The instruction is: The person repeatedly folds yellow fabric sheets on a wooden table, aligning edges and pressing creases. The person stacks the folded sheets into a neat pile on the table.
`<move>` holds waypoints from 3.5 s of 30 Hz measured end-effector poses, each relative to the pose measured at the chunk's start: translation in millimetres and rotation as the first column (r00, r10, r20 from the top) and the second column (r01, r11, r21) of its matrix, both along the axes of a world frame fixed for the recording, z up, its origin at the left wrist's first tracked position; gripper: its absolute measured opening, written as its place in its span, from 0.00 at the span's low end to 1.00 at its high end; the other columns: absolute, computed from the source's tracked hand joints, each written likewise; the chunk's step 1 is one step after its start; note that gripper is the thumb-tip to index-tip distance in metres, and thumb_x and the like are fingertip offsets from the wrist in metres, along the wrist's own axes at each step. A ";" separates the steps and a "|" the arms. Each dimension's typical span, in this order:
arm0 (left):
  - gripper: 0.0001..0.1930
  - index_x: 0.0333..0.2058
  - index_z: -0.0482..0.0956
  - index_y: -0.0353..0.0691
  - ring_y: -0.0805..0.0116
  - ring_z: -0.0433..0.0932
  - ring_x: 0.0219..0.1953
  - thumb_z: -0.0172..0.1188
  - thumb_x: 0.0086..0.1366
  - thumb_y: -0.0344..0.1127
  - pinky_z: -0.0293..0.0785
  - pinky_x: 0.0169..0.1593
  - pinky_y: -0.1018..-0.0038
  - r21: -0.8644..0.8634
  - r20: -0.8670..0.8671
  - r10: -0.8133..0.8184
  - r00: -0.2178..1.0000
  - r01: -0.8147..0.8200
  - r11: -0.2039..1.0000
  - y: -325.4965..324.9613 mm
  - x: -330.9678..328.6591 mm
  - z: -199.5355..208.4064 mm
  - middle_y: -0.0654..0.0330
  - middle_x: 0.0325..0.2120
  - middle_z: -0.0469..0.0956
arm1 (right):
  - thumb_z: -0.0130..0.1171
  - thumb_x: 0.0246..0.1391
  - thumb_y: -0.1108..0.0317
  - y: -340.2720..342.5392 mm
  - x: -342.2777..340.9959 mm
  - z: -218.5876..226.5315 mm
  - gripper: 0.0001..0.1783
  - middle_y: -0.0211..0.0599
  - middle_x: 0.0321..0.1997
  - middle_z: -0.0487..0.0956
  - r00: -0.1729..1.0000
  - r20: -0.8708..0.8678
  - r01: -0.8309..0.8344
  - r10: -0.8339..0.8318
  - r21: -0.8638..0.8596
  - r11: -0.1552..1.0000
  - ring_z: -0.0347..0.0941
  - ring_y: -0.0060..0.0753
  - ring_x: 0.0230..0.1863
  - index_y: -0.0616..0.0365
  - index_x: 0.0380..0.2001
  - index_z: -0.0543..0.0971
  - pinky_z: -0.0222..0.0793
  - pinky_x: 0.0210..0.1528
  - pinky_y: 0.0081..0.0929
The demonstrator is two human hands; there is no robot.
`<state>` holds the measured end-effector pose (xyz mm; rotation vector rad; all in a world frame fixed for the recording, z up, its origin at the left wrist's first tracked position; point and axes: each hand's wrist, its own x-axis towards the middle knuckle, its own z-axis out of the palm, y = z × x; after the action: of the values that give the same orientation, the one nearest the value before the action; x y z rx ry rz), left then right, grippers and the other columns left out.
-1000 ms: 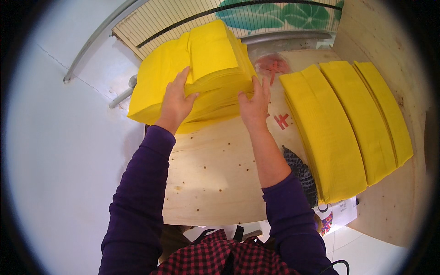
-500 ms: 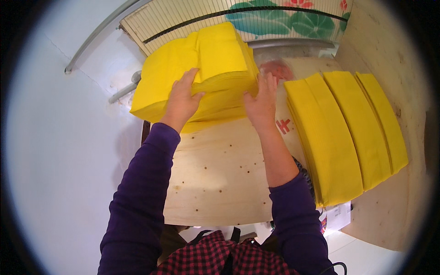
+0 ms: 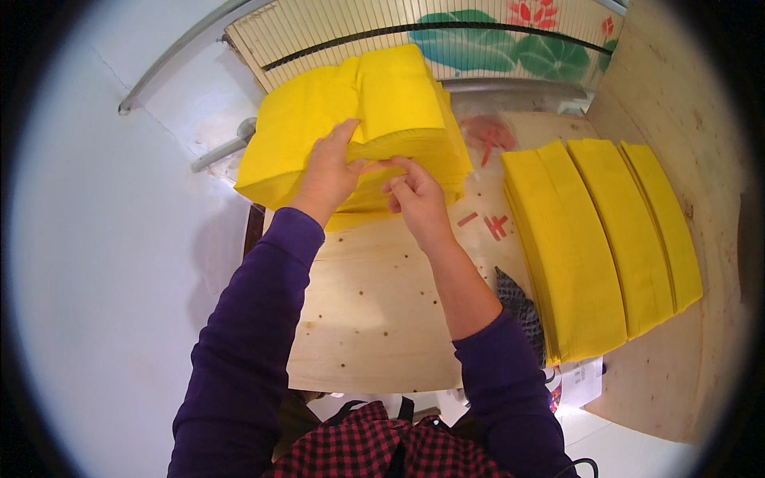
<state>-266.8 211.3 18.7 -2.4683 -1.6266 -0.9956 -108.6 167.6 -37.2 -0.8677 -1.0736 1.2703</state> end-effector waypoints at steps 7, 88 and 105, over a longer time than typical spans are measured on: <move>0.32 0.57 0.66 0.37 0.45 0.69 0.55 0.66 0.52 0.28 0.65 0.58 0.61 0.001 -0.018 -0.004 1.000 0.004 1.000 -1.7 0.8 2.3 0.46 0.54 0.71 | 0.49 0.61 0.71 1.1 -0.5 4.9 0.19 0.34 0.31 0.79 0.998 -0.039 -0.053 0.047 -0.153 0.987 0.71 0.21 0.24 0.60 0.55 0.72 0.70 0.28 0.20; 0.39 0.62 0.62 0.42 0.53 0.59 0.67 0.69 0.52 0.33 0.55 0.66 0.52 -0.022 -0.045 -0.023 0.999 0.022 1.000 -1.1 -5.6 -11.7 0.52 0.63 0.64 | 0.63 0.50 0.42 86.6 74.5 89.0 0.40 0.38 0.57 0.75 0.979 0.168 -0.035 0.115 -0.421 0.907 0.72 0.34 0.56 0.57 0.59 0.70 0.65 0.60 0.37; 0.39 0.62 0.62 0.39 0.53 0.59 0.67 0.69 0.52 0.34 0.53 0.66 0.52 0.045 0.024 -0.051 0.998 0.050 0.998 -4.4 -9.8 -5.6 0.51 0.63 0.64 | 0.61 0.56 0.54 87.2 56.4 116.6 0.30 0.39 0.55 0.76 0.963 0.178 -0.106 0.205 -0.450 0.887 0.72 0.37 0.57 0.59 0.57 0.71 0.67 0.60 0.39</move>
<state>-276.7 206.9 13.1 -2.4893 -1.5386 -1.0608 -52.2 254.8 79.4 -1.3096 -1.0625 1.6163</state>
